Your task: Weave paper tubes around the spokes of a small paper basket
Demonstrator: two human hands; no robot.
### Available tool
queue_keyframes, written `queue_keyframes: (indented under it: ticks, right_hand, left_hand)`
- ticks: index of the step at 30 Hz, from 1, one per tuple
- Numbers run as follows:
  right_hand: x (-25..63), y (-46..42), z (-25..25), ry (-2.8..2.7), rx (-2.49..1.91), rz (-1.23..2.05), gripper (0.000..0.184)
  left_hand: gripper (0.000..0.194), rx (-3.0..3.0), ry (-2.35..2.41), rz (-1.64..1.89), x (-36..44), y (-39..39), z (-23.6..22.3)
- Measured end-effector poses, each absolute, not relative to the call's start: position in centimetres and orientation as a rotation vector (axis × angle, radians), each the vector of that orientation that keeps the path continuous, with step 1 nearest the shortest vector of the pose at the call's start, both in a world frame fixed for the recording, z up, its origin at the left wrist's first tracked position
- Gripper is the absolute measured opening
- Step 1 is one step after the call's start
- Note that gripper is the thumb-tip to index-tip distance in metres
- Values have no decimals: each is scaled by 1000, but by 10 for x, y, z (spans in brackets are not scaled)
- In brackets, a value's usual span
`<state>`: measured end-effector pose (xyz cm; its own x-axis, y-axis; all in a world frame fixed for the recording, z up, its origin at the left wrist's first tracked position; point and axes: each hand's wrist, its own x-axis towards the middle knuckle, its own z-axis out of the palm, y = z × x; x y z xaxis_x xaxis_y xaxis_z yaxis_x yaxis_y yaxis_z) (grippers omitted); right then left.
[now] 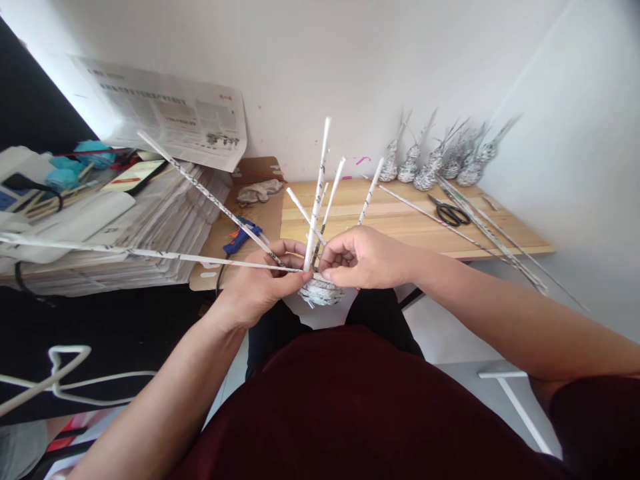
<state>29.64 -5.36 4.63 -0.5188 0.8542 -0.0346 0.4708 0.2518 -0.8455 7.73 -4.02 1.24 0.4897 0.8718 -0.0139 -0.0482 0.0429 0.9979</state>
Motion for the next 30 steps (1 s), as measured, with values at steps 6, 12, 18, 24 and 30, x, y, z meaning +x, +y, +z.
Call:
queue_keyframes:
  ticks: [6, 12, 18, 24, 30]
  right_hand:
    - [297, -55, 45, -2086, -1225, 1186, 9]
    - [302, -53, 43, -2034, -1200, 1298, 18]
    - [313, -50, 32, -1889, -1116, 1318, 30]
    - [320, -53, 23, -1752, -1201, 1239, 21]
    - [322, -58, 28, -1688, -1204, 1203, 17]
  left_hand:
    - [39, 1334, 787, 842, 78, -40, 14]
    - [41, 1333, 840, 842, 76, -39, 14]
    - [40, 1301, 813, 824, 71, -39, 16]
    - [37, 1277, 789, 845, 69, -36, 16]
    - [34, 1256, 802, 877, 68, -34, 14]
